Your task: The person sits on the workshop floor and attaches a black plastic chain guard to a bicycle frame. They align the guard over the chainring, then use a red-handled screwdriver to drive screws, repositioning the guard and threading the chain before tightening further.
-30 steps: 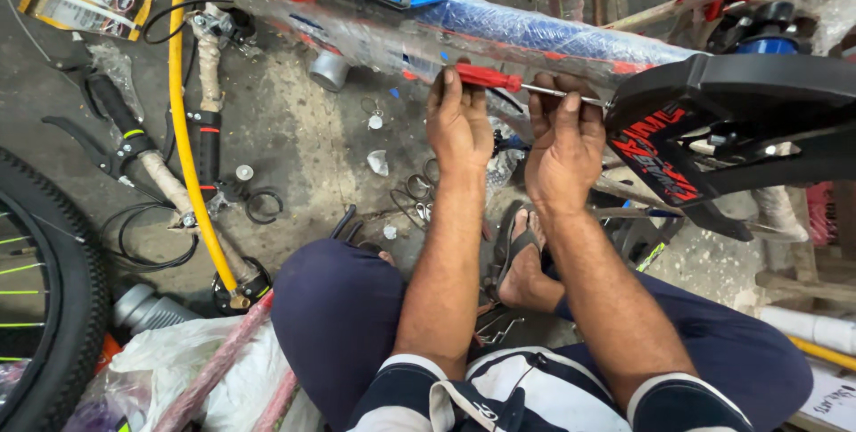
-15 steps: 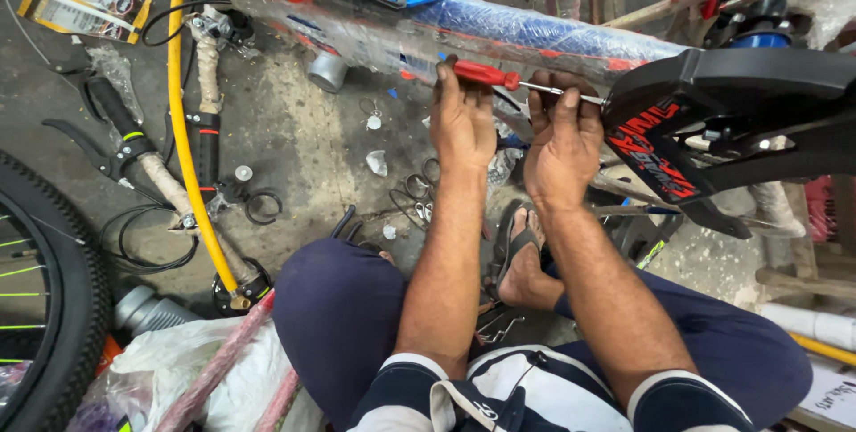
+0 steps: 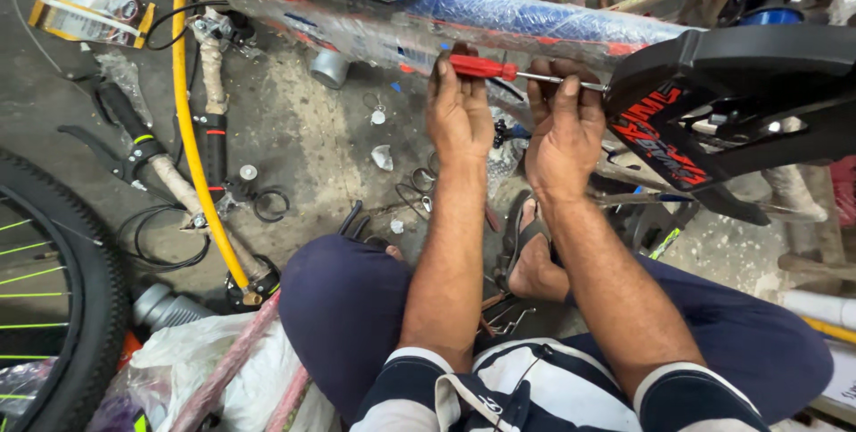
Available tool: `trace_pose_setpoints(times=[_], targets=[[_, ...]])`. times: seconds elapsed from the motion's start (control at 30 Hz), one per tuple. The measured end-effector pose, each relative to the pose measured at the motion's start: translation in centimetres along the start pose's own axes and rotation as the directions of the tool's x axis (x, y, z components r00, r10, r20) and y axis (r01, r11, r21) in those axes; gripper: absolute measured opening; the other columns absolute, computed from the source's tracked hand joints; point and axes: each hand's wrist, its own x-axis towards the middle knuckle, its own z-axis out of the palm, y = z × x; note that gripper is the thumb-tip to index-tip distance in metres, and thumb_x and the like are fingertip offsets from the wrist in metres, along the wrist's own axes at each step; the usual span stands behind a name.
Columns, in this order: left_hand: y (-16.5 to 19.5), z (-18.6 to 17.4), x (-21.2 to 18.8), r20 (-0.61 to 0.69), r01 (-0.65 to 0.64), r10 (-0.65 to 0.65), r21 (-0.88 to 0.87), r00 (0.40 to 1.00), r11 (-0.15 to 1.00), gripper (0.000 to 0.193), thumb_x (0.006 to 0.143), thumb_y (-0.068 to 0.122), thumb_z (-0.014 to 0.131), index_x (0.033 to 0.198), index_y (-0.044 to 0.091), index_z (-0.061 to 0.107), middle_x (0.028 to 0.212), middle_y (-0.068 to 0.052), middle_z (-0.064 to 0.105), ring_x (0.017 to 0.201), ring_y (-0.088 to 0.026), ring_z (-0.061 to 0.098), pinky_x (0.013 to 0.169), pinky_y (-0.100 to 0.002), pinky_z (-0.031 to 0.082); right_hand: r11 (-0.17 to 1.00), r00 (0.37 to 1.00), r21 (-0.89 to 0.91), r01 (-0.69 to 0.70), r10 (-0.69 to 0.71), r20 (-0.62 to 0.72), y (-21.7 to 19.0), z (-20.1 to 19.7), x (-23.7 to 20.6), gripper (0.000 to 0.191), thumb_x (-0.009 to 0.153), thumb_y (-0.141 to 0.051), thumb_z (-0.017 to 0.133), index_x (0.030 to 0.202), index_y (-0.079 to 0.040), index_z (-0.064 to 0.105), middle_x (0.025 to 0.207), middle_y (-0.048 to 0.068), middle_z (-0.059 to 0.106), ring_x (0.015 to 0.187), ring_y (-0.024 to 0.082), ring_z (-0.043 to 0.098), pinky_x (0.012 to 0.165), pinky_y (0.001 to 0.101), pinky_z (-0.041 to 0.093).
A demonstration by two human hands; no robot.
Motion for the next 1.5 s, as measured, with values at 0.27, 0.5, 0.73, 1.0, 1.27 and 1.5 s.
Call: trace_pose_setpoints(times=[0.27,0.5,0.73,1.0,1.27,1.5], targets=[[-1.9,-4.1,0.7,0.248,0.064,-0.027,-0.143,0.968,0.988,0.017,0.106,0.017,0.058,0.111,0.002,0.063,0.099,-0.007,0.066,0.092,-0.019,0.062,0.080,-0.034,0.050,0.999,0.999,-0.017,0.034,-0.033,0.030,0.3,-1.3,0.2,0.024,0.116,-0.024,0.061,0.131,-0.006,0.059,0.130,0.008,0.067,0.122,0.021,0.066,0.106,0.0375,0.054],[-2.9,-3.1,0.7,-0.098,0.002,-0.005,-0.027,0.995,1.000,0.020,0.103,0.026,0.070,0.115,0.011,0.063,0.109,-0.001,0.068,0.104,-0.016,0.064,0.094,-0.036,0.050,0.998,0.996,-0.029,0.047,-0.045,0.078,0.2,-1.8,0.0,0.023,0.119,-0.025,0.061,0.136,-0.009,0.061,0.132,0.004,0.067,0.122,0.017,0.065,0.100,0.0310,0.053],[-2.1,-2.0,-0.1,0.002,0.033,-0.033,-0.080,0.999,0.996,0.027,0.101,0.023,0.072,0.120,0.006,0.062,0.116,-0.005,0.070,0.110,-0.018,0.066,0.100,-0.038,0.050,0.997,0.997,-0.048,0.053,-0.050,0.066,0.4,-2.1,0.1,0.024,0.119,-0.027,0.060,0.136,-0.011,0.061,0.130,0.002,0.068,0.120,0.014,0.065,0.099,0.0294,0.054],[-1.9,-2.3,0.0,-0.068,0.027,-0.029,-0.026,0.997,0.999,0.022,0.105,0.024,0.069,0.119,0.009,0.061,0.118,-0.001,0.067,0.114,-0.016,0.062,0.106,-0.038,0.047,0.999,0.997,-0.038,0.028,-0.025,0.079,0.4,-2.5,-0.2,0.022,0.123,-0.026,0.062,0.136,-0.009,0.060,0.129,0.005,0.065,0.121,0.017,0.064,0.099,0.0294,0.052],[-1.5,-2.0,0.3,0.067,0.009,-0.002,-0.114,0.998,0.993,0.023,0.117,0.027,0.068,0.123,0.006,0.060,0.119,-0.006,0.065,0.114,-0.023,0.061,0.107,-0.042,0.047,1.000,1.000,-0.012,0.015,-0.015,0.002,0.8,-1.6,0.3,0.029,0.113,-0.027,0.062,0.134,-0.008,0.057,0.135,0.005,0.065,0.128,0.023,0.066,0.108,0.0413,0.057],[-1.5,-1.3,-0.3,-0.052,0.054,-0.055,-0.025,0.997,0.998,0.028,0.103,0.031,0.067,0.116,0.008,0.060,0.115,-0.009,0.068,0.106,-0.022,0.065,0.094,-0.038,0.050,0.999,0.999,0.021,0.028,-0.028,0.023,0.4,-0.9,0.1,0.026,0.112,-0.023,0.060,0.133,-0.008,0.058,0.131,0.006,0.064,0.125,0.022,0.066,0.107,0.0391,0.057]])
